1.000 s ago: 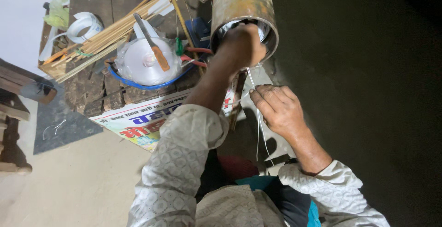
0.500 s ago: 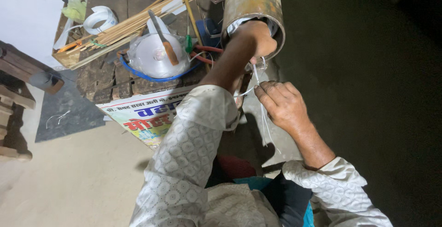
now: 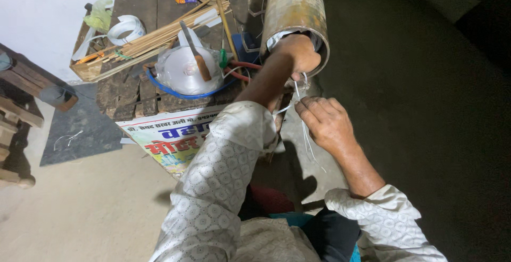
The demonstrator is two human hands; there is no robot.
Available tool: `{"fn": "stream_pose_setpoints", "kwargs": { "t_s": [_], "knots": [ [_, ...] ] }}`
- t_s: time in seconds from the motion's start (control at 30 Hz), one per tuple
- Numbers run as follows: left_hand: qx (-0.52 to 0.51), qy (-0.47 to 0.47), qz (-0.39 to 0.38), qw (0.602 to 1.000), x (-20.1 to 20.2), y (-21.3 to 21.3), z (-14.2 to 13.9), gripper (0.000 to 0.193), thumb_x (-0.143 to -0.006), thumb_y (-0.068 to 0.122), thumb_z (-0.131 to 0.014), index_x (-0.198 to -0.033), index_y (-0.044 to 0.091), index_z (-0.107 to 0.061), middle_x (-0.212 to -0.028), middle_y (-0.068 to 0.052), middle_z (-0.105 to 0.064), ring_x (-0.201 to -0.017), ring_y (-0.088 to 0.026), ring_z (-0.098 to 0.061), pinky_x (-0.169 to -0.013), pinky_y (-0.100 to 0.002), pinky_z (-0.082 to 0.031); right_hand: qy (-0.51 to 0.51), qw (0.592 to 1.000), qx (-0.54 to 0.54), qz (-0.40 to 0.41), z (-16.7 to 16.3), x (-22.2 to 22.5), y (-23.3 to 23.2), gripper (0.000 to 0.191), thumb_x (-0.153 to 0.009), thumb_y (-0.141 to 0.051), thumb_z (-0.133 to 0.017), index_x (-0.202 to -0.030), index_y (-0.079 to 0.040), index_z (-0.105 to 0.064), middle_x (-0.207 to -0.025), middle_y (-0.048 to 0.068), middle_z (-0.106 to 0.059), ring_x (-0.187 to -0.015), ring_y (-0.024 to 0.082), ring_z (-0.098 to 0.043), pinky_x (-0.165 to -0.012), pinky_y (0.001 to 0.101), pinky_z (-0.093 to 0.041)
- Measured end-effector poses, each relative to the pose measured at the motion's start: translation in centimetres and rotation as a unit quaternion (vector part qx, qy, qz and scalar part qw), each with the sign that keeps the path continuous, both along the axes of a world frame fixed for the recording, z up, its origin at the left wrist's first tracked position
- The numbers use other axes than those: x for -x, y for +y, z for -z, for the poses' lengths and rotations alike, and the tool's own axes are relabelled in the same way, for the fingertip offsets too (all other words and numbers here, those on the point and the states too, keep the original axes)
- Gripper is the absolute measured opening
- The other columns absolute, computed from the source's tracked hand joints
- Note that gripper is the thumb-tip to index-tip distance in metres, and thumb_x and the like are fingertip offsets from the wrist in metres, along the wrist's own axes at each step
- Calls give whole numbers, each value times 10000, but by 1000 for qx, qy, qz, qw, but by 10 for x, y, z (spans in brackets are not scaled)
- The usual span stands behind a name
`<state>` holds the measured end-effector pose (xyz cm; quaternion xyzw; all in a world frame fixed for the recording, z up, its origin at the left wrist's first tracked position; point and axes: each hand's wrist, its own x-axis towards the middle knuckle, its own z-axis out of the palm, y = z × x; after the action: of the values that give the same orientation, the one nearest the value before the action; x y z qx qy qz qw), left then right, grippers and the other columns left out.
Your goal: The person sits on the floor and cuts white plastic strips with scissors, then folds and twists the strips by hand and inserts them into a metal cylinder holding a bundle of similar strips, repeating the cut-and-insert cycle.
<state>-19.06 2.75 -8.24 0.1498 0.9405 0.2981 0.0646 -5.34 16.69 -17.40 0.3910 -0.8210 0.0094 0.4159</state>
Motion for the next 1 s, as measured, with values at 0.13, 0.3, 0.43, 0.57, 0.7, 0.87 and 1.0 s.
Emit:
{"fn": "stream_pose_setpoints", "kwargs": {
  "t_s": [0.13, 0.3, 0.43, 0.57, 0.7, 0.87, 1.0],
  "knots": [
    [-9, -8, 2, 1000, 2, -2, -1, 324, -837, 194, -577, -887, -85, -734, -792, -184, -755, -635, -234, -783, -707, -346, -634, -1, 1000, -5, -21, -1, -4, 1, 290, -836, -33, -657, -1122, -39, -703, -1113, 89, -706, -1041, 231, -694, -819, 367, -521],
    [12, -13, -1, 1000, 0, -1, -2, 344, -868, 225, -544, -882, -63, -731, -767, -179, -782, -627, -217, -781, -713, -325, -624, 3, 1000, -21, -10, 3, -11, 4, 282, -845, -39, -663, -1125, -37, -705, -1122, 98, -711, -1044, 233, -696, -816, 364, -523],
    [20, -4, 0, 1000, 3, -1, 0, 342, -877, 210, -529, -862, -54, -746, -791, -174, -761, -608, -218, -765, -707, -335, -631, 2, 1000, -22, -8, 4, -12, 5, 294, -824, -49, -661, -1116, -41, -702, -1129, 96, -712, -1044, 236, -696, -813, 368, -523],
    [22, 13, 3, 1000, 14, -4, 13, 299, -818, 176, -558, -856, -44, -757, -821, -199, -764, -737, -272, -779, -760, -382, -627, -5, 1000, -16, -5, 6, -12, 3, 316, -811, -63, -660, -1123, -42, -706, -1130, 95, -709, -1041, 236, -691, -810, 370, -522],
    [2, 140, 26, 990, 23, -9, 47, 311, -789, 183, -630, -973, -58, -696, -855, -251, -744, -869, -369, -733, -828, -448, -572, 0, 1000, -13, -4, 8, -14, 4, 331, -804, -63, -661, -1133, -44, -704, -1144, 93, -709, -1054, 241, -689, -834, 368, -527],
    [-132, 301, 47, 943, 30, -19, 89, 419, -816, 136, -657, -1131, -102, -516, -877, -338, -694, -884, -503, -696, -818, -539, -551, -2, 1000, -6, -7, 10, -16, 8, 328, -818, -63, -671, -1144, -43, -705, -1140, 83, -706, -1064, 236, -690, -847, 366, -525],
    [-141, 322, 59, 934, 37, -19, 101, 343, -803, 89, -653, -1067, -97, -538, -913, -359, -687, -920, -512, -685, -828, -550, -544, -5, 1000, -6, -1, 11, -15, 8, 326, -816, -65, -675, -1140, -44, -710, -1142, 80, -709, -1062, 232, -689, -855, 366, -531]
  ]
}}
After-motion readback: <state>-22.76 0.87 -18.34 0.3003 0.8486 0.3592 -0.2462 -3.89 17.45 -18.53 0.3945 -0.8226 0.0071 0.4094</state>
